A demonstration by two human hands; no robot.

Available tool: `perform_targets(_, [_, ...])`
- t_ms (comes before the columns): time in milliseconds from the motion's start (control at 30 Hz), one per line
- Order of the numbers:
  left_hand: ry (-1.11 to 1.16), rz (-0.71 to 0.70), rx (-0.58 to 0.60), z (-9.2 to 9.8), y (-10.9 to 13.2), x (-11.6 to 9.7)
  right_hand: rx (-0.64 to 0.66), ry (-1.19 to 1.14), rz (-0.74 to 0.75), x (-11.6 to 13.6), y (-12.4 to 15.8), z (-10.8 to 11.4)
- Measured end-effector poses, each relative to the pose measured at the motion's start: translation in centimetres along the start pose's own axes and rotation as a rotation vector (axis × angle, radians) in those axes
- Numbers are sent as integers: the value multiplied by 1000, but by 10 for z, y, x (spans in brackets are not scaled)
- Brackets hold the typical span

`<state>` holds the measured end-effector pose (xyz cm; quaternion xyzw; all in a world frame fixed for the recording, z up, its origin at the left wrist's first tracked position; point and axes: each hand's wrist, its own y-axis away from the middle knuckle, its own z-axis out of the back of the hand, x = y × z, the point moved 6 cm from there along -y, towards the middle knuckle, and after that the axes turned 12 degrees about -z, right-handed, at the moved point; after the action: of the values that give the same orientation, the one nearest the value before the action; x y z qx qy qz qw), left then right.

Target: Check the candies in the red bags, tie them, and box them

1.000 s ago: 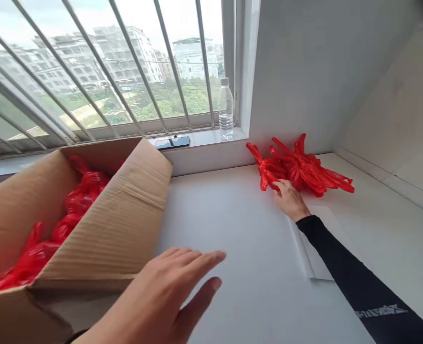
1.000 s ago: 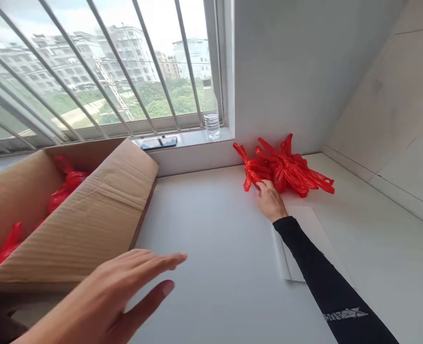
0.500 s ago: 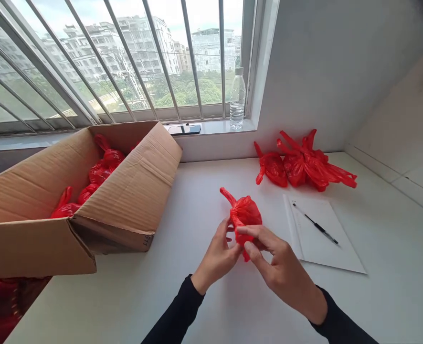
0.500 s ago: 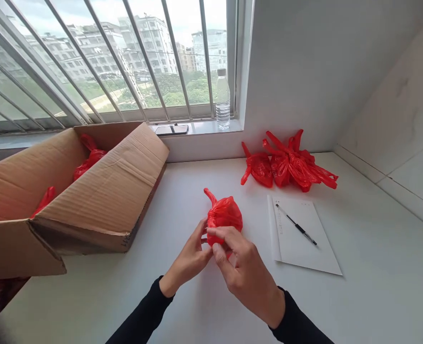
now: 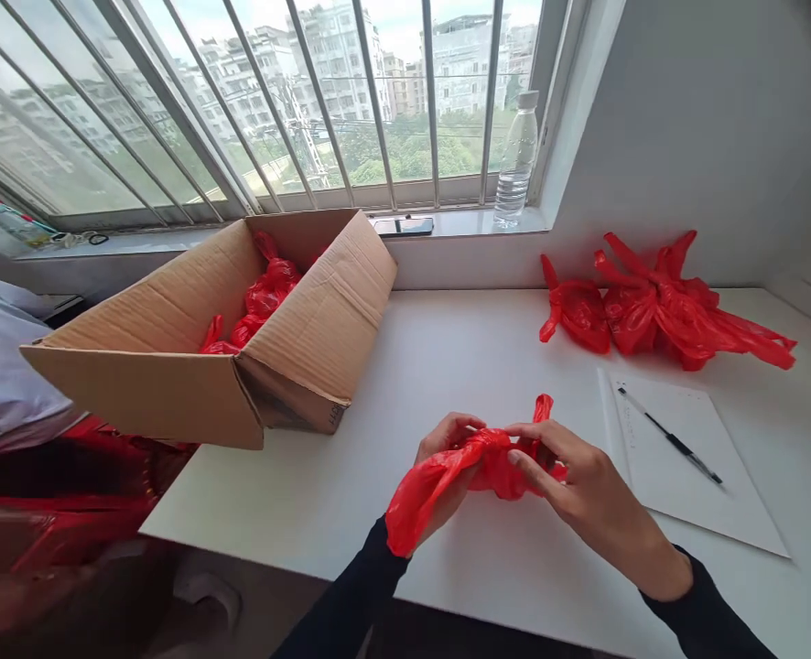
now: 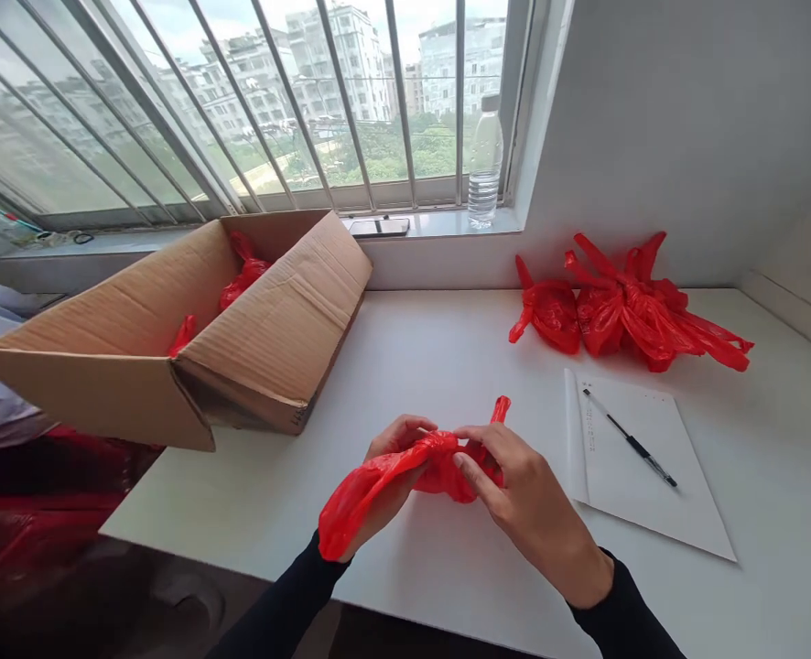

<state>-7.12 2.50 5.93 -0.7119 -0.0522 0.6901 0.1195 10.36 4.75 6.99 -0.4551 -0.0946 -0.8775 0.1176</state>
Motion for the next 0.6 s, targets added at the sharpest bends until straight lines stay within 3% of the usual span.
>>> perform_targets(267, [84, 67, -56, 8, 13, 15, -169, 110, 24, -19, 7, 4])
perform_targets(433, [160, 97, -91, 14, 11, 20, -94, 89, 46, -7, 4, 2])
perform_targets(600, [191, 79, -201, 41, 3, 28, -264, 70, -58, -14, -3, 32])
